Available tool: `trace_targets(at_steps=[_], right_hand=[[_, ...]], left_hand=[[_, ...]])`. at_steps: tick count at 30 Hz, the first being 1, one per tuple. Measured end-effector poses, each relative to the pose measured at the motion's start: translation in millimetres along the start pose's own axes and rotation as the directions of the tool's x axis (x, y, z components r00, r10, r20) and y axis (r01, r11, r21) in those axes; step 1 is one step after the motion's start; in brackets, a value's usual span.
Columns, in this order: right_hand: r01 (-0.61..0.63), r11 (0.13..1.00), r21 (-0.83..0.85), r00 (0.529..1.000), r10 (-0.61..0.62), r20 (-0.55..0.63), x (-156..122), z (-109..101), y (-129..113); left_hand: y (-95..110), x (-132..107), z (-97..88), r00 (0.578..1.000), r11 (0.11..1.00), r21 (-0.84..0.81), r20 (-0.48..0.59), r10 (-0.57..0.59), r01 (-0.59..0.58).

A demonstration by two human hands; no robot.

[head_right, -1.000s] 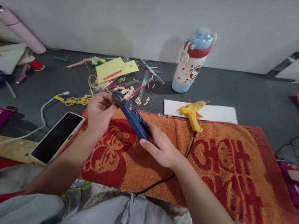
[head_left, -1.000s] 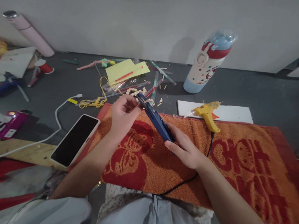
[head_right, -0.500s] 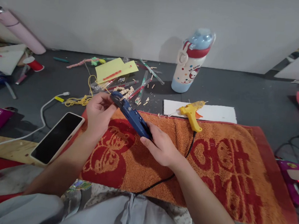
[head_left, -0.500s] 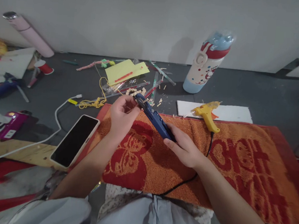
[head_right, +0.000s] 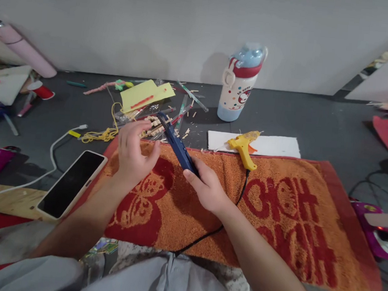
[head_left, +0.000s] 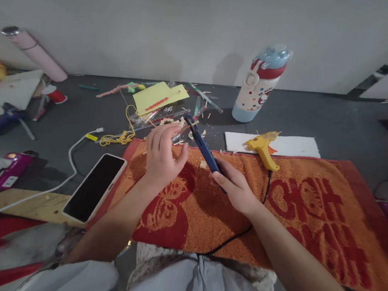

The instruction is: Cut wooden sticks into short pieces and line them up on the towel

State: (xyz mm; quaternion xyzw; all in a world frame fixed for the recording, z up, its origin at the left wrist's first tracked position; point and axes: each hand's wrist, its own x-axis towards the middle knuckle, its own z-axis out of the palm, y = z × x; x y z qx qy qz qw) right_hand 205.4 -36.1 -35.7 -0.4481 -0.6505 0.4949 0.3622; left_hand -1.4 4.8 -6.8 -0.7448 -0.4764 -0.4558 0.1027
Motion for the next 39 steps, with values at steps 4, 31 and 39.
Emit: trace_targets(at_steps=[4,31,39], right_hand=[[-0.009,1.0,0.021,1.0,0.009,0.014,0,0,-1],[0.095,0.995,-0.007,0.986,-0.093,0.139,-4,-6,-7],[0.096,0.993,-0.066,0.989,-0.088,0.123,-3,-6,-11]], left_hand=[[-8,-4,2.1,0.985,0.99,0.094,0.126,-0.117,0.105],[-20,2,-6.7,0.988,0.998,-0.014,0.141,0.067,-0.066],[-20,1,-5.7,0.985,1.0,0.005,0.172,0.019,-0.02]])
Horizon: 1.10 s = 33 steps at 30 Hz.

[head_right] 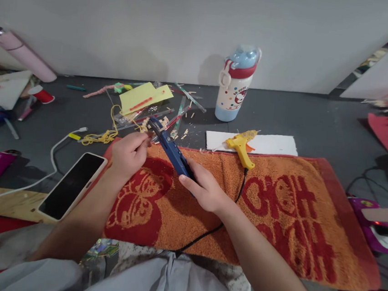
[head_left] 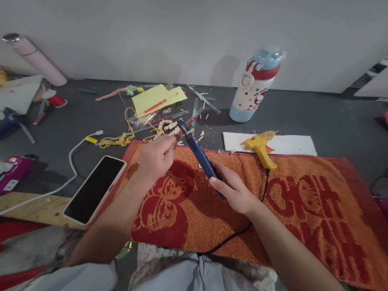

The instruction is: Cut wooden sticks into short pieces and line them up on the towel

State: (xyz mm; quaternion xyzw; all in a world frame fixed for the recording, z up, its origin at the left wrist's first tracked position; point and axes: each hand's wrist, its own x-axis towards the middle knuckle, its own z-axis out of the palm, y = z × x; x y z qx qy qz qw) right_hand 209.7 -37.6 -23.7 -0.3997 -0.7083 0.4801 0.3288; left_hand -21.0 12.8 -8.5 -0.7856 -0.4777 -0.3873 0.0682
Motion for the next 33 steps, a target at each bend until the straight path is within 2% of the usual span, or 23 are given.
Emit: trace_targets(at_steps=[7,10,12,14,16,18,19,22,24,26,29,33], right_hand=[[-0.024,0.999,-0.024,0.998,0.023,-0.059,0,1,0],[-0.062,0.998,0.011,0.993,0.063,-0.097,3,4,3],[-0.085,0.995,0.047,0.988,0.09,-0.121,5,6,7],[-0.085,0.995,0.052,0.984,0.092,-0.152,6,8,10],[-0.056,0.998,0.011,0.98,0.057,-0.189,7,10,12],[-0.013,0.999,-0.05,0.978,0.002,-0.211,6,12,13],[0.007,0.997,-0.076,0.978,-0.023,-0.207,5,13,12],[0.046,0.989,-0.144,0.983,-0.07,-0.172,4,15,10],[0.057,0.981,-0.185,0.984,-0.087,-0.158,3,16,8],[0.068,0.974,-0.216,0.983,-0.102,-0.152,3,17,7],[0.079,0.966,-0.246,0.981,-0.119,-0.152,2,18,8],[0.081,0.963,-0.257,0.983,-0.12,-0.14,1,18,6]], left_hand=[[-2,-4,5.3,1.0,0.998,0.062,-0.007,-0.018,0.018],[6,-3,4.9,0.999,0.99,0.136,0.018,-0.047,0.045],[16,-3,4.4,0.999,0.987,0.153,-0.004,-0.05,0.05],[26,-4,5.3,0.998,0.995,0.08,-0.024,-0.055,0.057],[36,-8,9.0,0.989,0.987,-0.09,0.079,-0.127,0.134],[42,-12,15.1,0.946,0.913,-0.286,0.228,-0.231,0.292],[45,-14,18.5,0.918,0.847,-0.386,0.303,-0.257,0.364],[48,-18,27.3,0.854,0.562,-0.649,0.451,-0.259,0.513],[49,-19,30.5,0.829,0.382,-0.735,0.502,-0.248,0.56],[50,-18,31.8,0.803,0.269,-0.757,0.551,-0.227,0.595],[50,-19,32.8,0.782,0.179,-0.763,0.588,-0.205,0.621],[50,-20,34.3,0.791,0.181,-0.774,0.566,-0.231,0.607]])
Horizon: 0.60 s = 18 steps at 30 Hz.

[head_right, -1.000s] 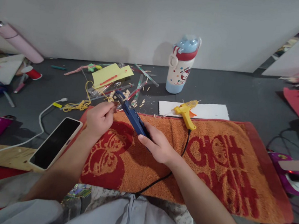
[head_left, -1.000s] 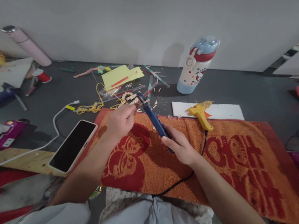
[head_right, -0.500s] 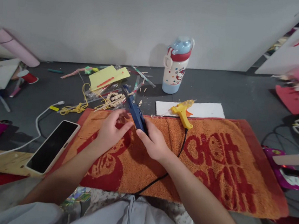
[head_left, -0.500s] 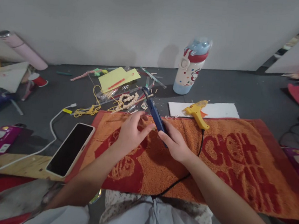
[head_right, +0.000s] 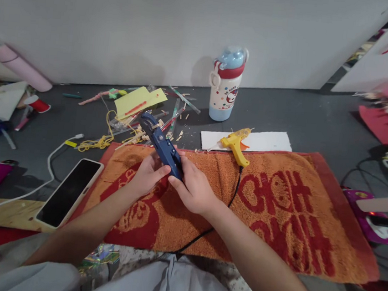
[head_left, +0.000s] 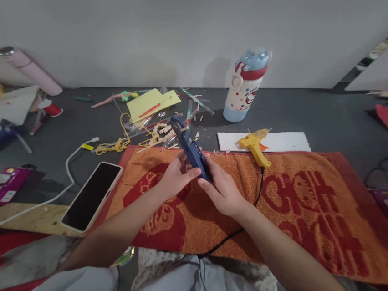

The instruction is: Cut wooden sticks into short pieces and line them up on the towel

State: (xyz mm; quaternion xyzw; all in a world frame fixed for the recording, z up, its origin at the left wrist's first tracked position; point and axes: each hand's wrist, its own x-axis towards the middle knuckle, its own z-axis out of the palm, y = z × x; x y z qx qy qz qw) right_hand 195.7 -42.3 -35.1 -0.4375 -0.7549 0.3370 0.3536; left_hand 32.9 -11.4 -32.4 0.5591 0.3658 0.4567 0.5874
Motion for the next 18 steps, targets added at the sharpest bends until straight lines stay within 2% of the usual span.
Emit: trace_targets(at_steps=[5,14,18], right_hand=[[-0.009,0.999,0.037,1.0,0.008,0.03,-0.1,-2.5,-4.0],[-0.063,0.992,0.113,0.998,0.061,0.024,-0.3,-1.1,-1.4],[-0.139,0.965,0.222,0.99,0.139,0.016,2.4,0.1,-2.1]], left_hand=[[2.8,-1.6,3.8,0.999,0.999,0.039,-0.033,0.028,-0.027],[3.1,-2.7,8.1,0.995,0.999,0.042,-0.103,-0.006,0.011],[4.7,2.0,5.2,0.999,0.989,0.148,-0.052,-0.009,0.016]])
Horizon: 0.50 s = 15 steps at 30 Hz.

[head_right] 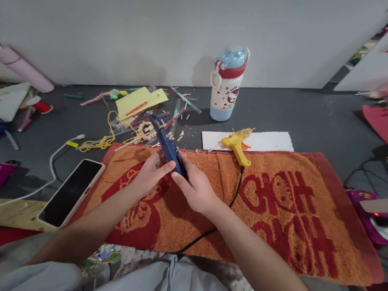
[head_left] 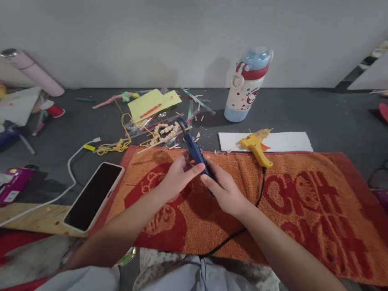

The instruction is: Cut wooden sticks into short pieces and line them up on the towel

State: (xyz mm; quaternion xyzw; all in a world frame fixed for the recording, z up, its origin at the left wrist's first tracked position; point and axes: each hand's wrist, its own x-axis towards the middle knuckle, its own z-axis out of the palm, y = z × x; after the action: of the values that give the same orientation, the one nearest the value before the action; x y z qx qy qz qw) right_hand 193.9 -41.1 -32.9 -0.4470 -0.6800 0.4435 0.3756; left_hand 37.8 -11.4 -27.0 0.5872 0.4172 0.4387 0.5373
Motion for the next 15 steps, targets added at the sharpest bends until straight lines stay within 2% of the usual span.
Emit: trace_targets(at_steps=[3,5,7,9,10,11,12,15], right_hand=[[-0.057,0.993,0.101,0.998,0.058,-0.007,3,-2,2],[-0.097,0.984,0.148,0.995,0.098,0.003,4,-3,4],[-0.123,0.977,0.172,0.992,0.122,0.018,5,-5,7],[-0.133,0.975,0.178,0.991,0.127,0.045,5,-5,7],[-0.134,0.975,0.176,0.99,0.125,0.061,4,-5,7],[-0.134,0.976,0.172,0.99,0.123,0.076,4,-5,6],[-0.134,0.977,0.167,0.989,0.121,0.09,3,-4,6],[-0.123,0.98,0.159,0.989,0.108,0.103,2,-4,4]], left_hand=[[3,-1,-5.4,0.997,0.98,0.181,0.023,0.075,-0.078],[7,-2,-11.9,0.979,0.907,0.396,-0.075,0.187,-0.143],[13,-2,-20.7,0.907,0.751,0.632,-0.18,0.381,-0.19],[17,0,-30.7,0.814,0.556,0.802,-0.165,0.557,-0.218],[19,1,-35.6,0.786,0.468,0.856,-0.131,0.604,-0.217],[19,3,-40.2,0.77,0.393,0.894,-0.093,0.632,-0.215],[19,5,-44.5,0.771,0.338,0.918,-0.057,0.634,-0.21],[15,10,-53.9,0.785,0.248,0.946,0.013,0.62,-0.211]])
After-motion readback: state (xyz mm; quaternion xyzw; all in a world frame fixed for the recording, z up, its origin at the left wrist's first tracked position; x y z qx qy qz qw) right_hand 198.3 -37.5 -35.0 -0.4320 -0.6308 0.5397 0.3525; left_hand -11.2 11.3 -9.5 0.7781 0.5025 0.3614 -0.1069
